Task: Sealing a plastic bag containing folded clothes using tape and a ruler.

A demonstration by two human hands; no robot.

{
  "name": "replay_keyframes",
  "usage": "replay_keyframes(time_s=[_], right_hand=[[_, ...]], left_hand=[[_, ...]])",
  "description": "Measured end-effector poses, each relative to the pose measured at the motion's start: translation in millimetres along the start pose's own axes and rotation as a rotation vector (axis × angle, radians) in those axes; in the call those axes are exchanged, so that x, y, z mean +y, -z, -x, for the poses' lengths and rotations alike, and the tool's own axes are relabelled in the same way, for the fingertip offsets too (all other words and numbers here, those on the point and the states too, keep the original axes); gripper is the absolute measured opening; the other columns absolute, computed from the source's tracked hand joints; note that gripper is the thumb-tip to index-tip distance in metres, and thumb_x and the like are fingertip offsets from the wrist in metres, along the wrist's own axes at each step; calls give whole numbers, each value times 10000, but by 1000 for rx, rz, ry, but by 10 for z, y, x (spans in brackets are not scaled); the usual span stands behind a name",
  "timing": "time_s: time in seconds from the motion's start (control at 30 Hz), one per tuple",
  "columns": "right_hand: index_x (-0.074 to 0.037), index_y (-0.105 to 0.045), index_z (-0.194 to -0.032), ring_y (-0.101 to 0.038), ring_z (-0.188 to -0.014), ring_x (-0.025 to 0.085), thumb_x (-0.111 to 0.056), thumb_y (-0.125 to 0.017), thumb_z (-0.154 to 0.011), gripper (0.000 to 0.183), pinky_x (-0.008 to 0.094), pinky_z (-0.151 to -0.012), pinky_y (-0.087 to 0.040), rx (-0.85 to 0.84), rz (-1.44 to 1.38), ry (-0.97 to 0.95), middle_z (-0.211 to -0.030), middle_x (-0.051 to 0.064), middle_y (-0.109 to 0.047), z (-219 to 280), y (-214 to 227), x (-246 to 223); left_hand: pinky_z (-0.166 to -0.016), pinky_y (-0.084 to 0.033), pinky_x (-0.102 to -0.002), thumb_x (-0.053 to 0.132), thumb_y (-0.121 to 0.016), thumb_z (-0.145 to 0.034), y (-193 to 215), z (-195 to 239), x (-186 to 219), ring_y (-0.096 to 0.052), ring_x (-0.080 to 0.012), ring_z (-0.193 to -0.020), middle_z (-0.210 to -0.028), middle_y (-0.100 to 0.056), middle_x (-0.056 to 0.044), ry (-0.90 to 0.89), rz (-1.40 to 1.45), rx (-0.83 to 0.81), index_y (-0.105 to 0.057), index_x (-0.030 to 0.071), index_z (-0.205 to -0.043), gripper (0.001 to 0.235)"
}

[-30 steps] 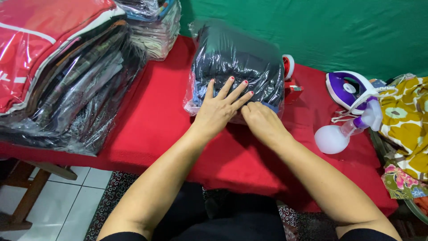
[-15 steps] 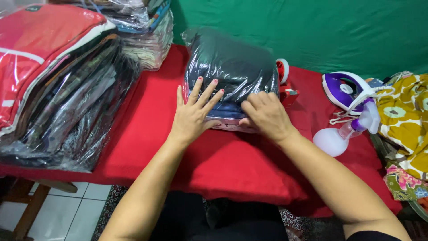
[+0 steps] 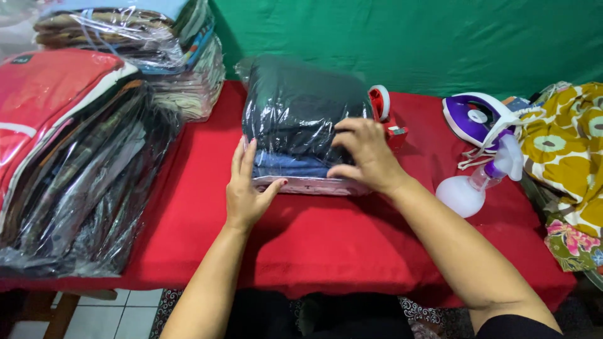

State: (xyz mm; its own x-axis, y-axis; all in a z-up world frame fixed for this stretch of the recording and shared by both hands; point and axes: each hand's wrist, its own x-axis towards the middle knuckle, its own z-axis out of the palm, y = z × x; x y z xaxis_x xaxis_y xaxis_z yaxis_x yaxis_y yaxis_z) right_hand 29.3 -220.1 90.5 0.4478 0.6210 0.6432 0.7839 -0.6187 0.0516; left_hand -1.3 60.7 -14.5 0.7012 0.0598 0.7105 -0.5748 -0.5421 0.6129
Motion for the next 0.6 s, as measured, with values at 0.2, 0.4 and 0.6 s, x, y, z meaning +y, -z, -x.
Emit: replay_keyframes(time_s=[0.2,0.4,0.6], right_hand=[[-61,-712,-983,-635,-941,330,-224,-629,-1049,194,455,-819,-496,226,70,-614,-972,149,-661,420,22,1329],[-114,-717,-952,-525,-754,282,-449,-655,-1019,347,411,-633,-422,-322,-129,-1397,-789,91,-575,882,-488,2436],[-151,-739,-981,-506,-797,141,-357,-706,-960,210,372,-689,-560,-210,-627,-1766,-878,-29,-558,1027,-758,2718]], left_hand=[[-1054,-546,-428,294,-888,-778,-35,26,4,-508,-391,-1425,-1629,-377,-204,-3,-2,17,-376,95,-1571,965],[-1047,-544,-430,299,-891,-776,-46,26,-12,-516,-400,-1407,-1624,-374,-207,-17,-16,16,-380,90,-1561,959],[-1039,-548,-430,299,-892,-768,-46,34,-23,-531,-399,-1394,-1623,-380,-199,-7,-10,3,-380,93,-1561,966]])
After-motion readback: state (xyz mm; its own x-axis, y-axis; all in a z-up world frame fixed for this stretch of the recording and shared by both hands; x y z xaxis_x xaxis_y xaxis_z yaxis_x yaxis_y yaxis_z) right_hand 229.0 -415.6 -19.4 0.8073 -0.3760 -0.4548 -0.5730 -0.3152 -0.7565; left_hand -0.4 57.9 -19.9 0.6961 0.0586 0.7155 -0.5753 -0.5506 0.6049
